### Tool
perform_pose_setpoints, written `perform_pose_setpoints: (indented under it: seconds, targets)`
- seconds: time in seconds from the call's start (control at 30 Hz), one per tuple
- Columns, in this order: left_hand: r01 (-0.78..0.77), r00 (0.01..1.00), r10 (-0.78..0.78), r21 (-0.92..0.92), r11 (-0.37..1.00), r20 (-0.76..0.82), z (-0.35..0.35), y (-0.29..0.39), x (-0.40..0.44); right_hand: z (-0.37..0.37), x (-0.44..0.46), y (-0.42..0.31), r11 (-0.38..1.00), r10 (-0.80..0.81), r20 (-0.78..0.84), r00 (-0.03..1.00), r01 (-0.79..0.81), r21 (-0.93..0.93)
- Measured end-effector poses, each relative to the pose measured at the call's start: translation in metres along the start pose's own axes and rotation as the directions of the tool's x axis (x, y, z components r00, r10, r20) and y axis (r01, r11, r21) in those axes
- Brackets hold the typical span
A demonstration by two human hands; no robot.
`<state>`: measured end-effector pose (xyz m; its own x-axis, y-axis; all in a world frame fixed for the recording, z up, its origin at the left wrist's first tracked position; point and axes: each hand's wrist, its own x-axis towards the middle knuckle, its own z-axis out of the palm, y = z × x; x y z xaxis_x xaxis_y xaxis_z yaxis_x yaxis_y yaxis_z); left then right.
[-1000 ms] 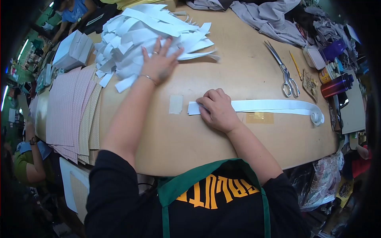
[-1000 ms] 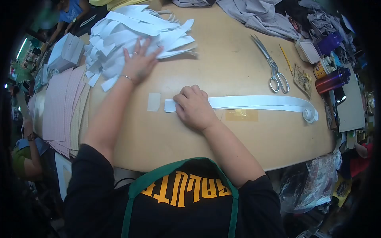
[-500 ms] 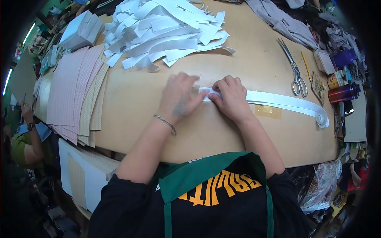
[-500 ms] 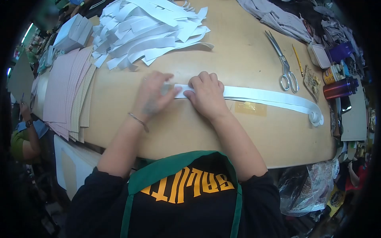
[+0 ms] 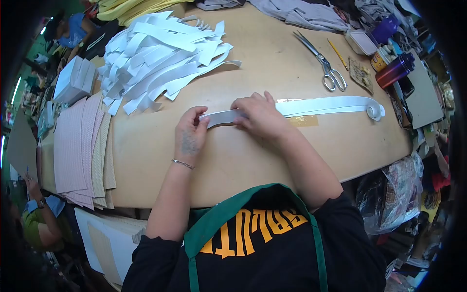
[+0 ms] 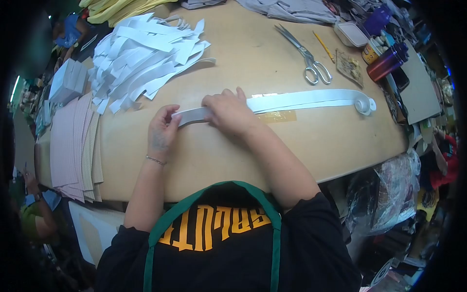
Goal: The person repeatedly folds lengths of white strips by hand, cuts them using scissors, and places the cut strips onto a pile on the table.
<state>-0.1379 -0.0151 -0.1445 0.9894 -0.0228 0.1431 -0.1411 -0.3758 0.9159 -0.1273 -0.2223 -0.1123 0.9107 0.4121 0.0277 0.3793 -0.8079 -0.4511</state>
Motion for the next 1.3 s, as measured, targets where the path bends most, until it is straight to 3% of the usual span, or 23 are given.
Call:
perform_pose_setpoints:
  seconds: [0.13,0.23,0.27,0.4,0.5,0.63,1.13,1.23,1.3]
  targets:
    - [0.057,0.998,-0.057,-0.079,0.995,-0.001,-0.002,0.006,0.001,-0.031,-0.011,0.022,0.981,0.15,0.15,0.977,-0.128,-0.146]
    - [0.031,0.999,-0.027,-0.168,0.985,0.028,0.0,0.007,-0.002,-0.029,-0.008,0.009,0.996,0.021,0.062,0.998,-0.026,0.09]
    - [0.034,0.998,-0.024,-0.2,0.979,0.051,-0.001,0.011,-0.003,-0.014,-0.001,0.001,0.984,-0.063,-0.073,0.995,0.074,0.16]
    - [0.092,0.995,-0.074,-0.326,0.941,0.067,-0.007,0.02,-0.002,0.013,0.03,-0.023,0.925,-0.049,-0.078,0.996,0.075,0.372]
    - [0.164,0.986,-0.117,-0.525,0.835,0.121,-0.01,0.016,-0.006,0.013,0.029,-0.025,0.761,0.123,0.02,0.992,-0.108,0.639]
    - [0.202,0.979,-0.172,-0.438,0.876,0.107,-0.01,0.02,-0.003,0.013,0.027,-0.028,0.734,0.143,0.014,0.99,-0.116,0.669]
    - [0.208,0.978,-0.189,-0.489,0.847,0.088,-0.007,0.021,-0.004,0.019,0.024,-0.025,0.728,0.195,-0.002,0.981,-0.144,0.67]
    - [0.205,0.979,-0.19,-0.447,0.871,0.079,-0.008,0.021,-0.005,0.019,0.023,-0.032,0.731,0.167,-0.086,0.982,-0.065,0.679]
    - [0.192,0.98,-0.189,-0.503,0.843,0.058,-0.008,0.016,-0.004,0.02,0.029,-0.033,0.713,0.151,-0.048,0.987,-0.075,0.697]
